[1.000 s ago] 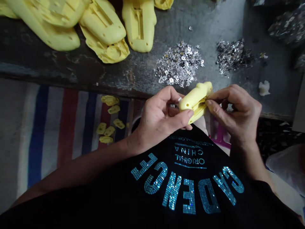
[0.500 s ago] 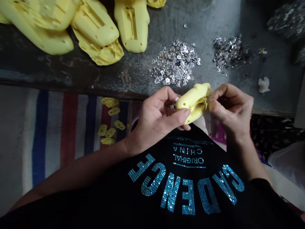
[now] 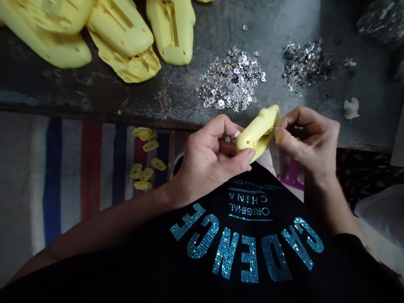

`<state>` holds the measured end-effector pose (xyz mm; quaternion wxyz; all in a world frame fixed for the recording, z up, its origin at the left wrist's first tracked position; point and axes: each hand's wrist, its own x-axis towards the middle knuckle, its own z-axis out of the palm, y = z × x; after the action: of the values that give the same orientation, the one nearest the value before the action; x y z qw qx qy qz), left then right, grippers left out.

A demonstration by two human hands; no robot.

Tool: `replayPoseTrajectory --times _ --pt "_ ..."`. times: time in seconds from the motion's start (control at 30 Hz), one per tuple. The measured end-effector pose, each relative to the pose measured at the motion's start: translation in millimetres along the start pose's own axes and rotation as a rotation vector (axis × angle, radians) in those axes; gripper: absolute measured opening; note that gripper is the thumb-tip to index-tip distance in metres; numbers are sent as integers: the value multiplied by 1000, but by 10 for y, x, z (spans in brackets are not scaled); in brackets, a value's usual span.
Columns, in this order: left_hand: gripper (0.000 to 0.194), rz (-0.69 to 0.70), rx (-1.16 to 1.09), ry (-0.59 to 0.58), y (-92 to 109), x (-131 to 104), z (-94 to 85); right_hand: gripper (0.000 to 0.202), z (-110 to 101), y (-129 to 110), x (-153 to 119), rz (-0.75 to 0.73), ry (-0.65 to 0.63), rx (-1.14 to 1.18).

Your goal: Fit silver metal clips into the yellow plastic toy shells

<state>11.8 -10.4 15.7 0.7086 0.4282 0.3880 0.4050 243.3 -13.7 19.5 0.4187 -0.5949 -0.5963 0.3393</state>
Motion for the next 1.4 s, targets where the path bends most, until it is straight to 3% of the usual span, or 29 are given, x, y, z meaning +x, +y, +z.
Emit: replayPoseTrajectory --times 0.33,0.53,0.6,0.73,0.8,0.93,1.07,1.27,1.4 --pt "44 -77 -100 -33 -84 58 -86 13 6 67 -61 -23 54 90" --pt "49 -97 -111 -16 -109 71 -91 4 -58 42 -116 -283 106 -235" --pt "48 -84 -93 -13 -94 59 -78 14 -74 78 -103 -270 89 -270" --pt "34 29 20 -35 -60 -2 -30 48 -89 170 -31 -62 -54 -22" --pt "29 123 105 -69 -51 -33 -10 49 -93 184 -11 -27 -104 53" --pt "26 347 301 -140 -38 -44 -13 48 -88 203 -75 -64 -75 19" --pt "40 501 420 -304 -32 17 -57 50 -31 323 -212 -184 12 106" --pt "96 327 486 -448 -10 103 -28 50 15 459 -310 -409 165 10" --pt "87 344 491 -505 4 88 8 53 -54 483 -324 -455 187 -87"
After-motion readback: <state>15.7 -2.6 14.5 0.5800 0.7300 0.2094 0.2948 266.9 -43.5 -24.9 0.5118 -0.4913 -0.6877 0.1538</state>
